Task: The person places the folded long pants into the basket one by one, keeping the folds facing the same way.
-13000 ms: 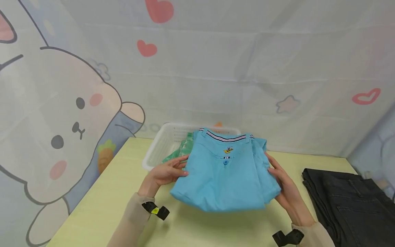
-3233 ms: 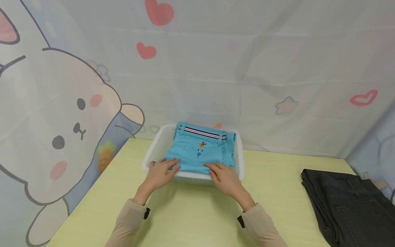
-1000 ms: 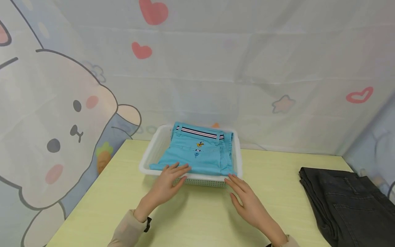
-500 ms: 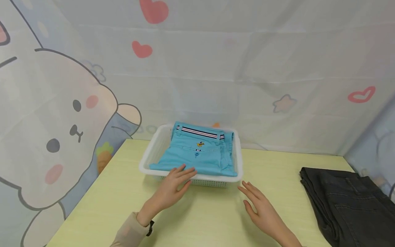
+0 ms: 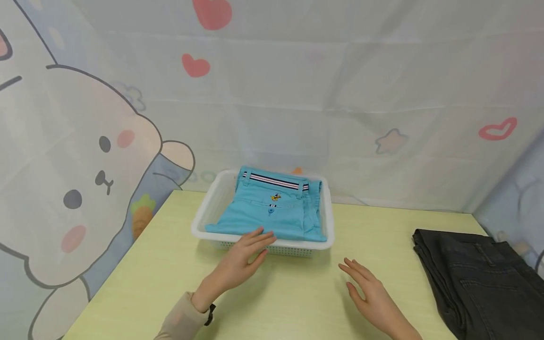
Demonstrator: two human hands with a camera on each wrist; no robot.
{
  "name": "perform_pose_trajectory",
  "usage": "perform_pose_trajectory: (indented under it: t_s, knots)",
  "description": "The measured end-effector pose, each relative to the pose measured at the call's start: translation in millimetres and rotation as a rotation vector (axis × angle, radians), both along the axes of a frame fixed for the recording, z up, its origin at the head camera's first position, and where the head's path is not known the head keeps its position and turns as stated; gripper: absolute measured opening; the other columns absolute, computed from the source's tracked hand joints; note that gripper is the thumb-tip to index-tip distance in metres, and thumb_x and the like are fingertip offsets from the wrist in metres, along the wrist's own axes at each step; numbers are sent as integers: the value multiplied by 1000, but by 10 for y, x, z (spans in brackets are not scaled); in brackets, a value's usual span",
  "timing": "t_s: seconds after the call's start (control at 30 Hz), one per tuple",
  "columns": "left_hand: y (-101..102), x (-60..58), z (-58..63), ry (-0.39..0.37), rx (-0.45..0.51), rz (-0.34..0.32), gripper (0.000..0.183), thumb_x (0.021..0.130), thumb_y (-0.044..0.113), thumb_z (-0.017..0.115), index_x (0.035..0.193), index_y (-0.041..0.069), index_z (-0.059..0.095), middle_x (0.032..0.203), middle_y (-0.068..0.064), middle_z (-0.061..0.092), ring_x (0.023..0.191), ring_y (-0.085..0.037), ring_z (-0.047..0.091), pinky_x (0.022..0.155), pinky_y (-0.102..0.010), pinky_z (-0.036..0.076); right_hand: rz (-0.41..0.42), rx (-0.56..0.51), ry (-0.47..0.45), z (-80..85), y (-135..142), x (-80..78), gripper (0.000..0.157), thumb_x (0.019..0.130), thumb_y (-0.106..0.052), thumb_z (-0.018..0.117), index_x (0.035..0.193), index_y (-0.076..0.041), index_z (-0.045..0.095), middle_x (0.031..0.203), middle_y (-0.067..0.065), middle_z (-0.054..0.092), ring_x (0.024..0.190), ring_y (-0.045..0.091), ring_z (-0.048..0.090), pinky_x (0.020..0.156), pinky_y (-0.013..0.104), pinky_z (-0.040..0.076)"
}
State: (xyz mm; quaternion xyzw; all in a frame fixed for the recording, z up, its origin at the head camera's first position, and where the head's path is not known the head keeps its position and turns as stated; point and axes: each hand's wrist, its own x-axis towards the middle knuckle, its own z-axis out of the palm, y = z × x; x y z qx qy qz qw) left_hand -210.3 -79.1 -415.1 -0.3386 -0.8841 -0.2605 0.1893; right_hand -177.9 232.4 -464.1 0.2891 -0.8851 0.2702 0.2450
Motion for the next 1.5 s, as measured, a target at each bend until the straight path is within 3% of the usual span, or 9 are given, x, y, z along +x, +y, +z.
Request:
perform_pose_trajectory:
  t_s: [0.37, 0.73, 0.87, 0.93, 1.0, 1.1, 1.3, 1.5]
  knots:
    - [108, 24, -39, -15, -25, -50, 34, 90, 14, 50, 124, 14, 54, 129, -4, 53, 126, -26, 41, 102, -45, 34, -46, 2, -3, -56, 124, 29, 55, 72, 6, 66, 121, -15, 55, 128, 0, 49, 121, -20, 19, 91, -5, 17]
    - [218, 61, -76, -8, -93, -82, 35, 91, 16, 49, 126, 15, 52, 131, -3, 51, 125, -24, 43, 101, -41, 37, -110, 18, 6, -101, 235, 18, 51, 73, 2, 67, 119, -14, 56, 122, 12, 55, 117, -18, 26, 87, -6, 20]
    - [239, 72, -61, -1, -104, -95, 34, 91, 15, 49, 125, 16, 52, 130, -3, 52, 123, -24, 45, 100, -39, 38, -140, 42, -12, -111, 278, 16, 48, 73, 0, 67, 118, -12, 57, 118, 19, 57, 115, -8, 37, 85, -5, 22]
    - [247, 74, -55, 9, -111, -104, 34, 91, 15, 49, 125, 15, 53, 128, -4, 53, 122, -24, 46, 100, -37, 39, -156, 62, -28, -113, 303, 17, 46, 74, -1, 68, 118, -11, 57, 118, 20, 56, 113, 6, 48, 85, 4, 36]
    - [254, 76, -50, 9, -110, -114, 34, 91, 15, 49, 124, 14, 53, 128, -5, 54, 122, -24, 46, 100, -36, 39, -161, 73, -48, -113, 329, 16, 45, 74, -1, 67, 117, -7, 56, 119, 22, 55, 108, 23, 53, 83, 22, 47]
    - [263, 74, -53, 20, -110, -129, 33, 91, 15, 49, 124, 13, 53, 127, -6, 54, 121, -24, 47, 100, -34, 39, -156, 75, -78, -115, 366, 10, 43, 75, 0, 66, 116, -2, 55, 120, 25, 53, 100, 39, 54, 74, 48, 47]
    - [299, 68, -56, 71, -117, -161, 32, 90, 13, 49, 122, 13, 54, 125, -5, 55, 118, -20, 50, 99, -29, 40, -166, 83, -111, -121, 442, -3, 41, 75, 0, 65, 115, 1, 55, 118, 29, 53, 99, 43, 53, 73, 52, 46]
    - [343, 81, -40, 37, -128, -177, 33, 91, 14, 48, 123, 14, 53, 126, -1, 55, 117, -14, 51, 97, -24, 41, -173, 91, -158, -153, 534, -10, 39, 78, -2, 63, 115, 3, 53, 117, 32, 51, 99, 46, 52, 73, 55, 44]
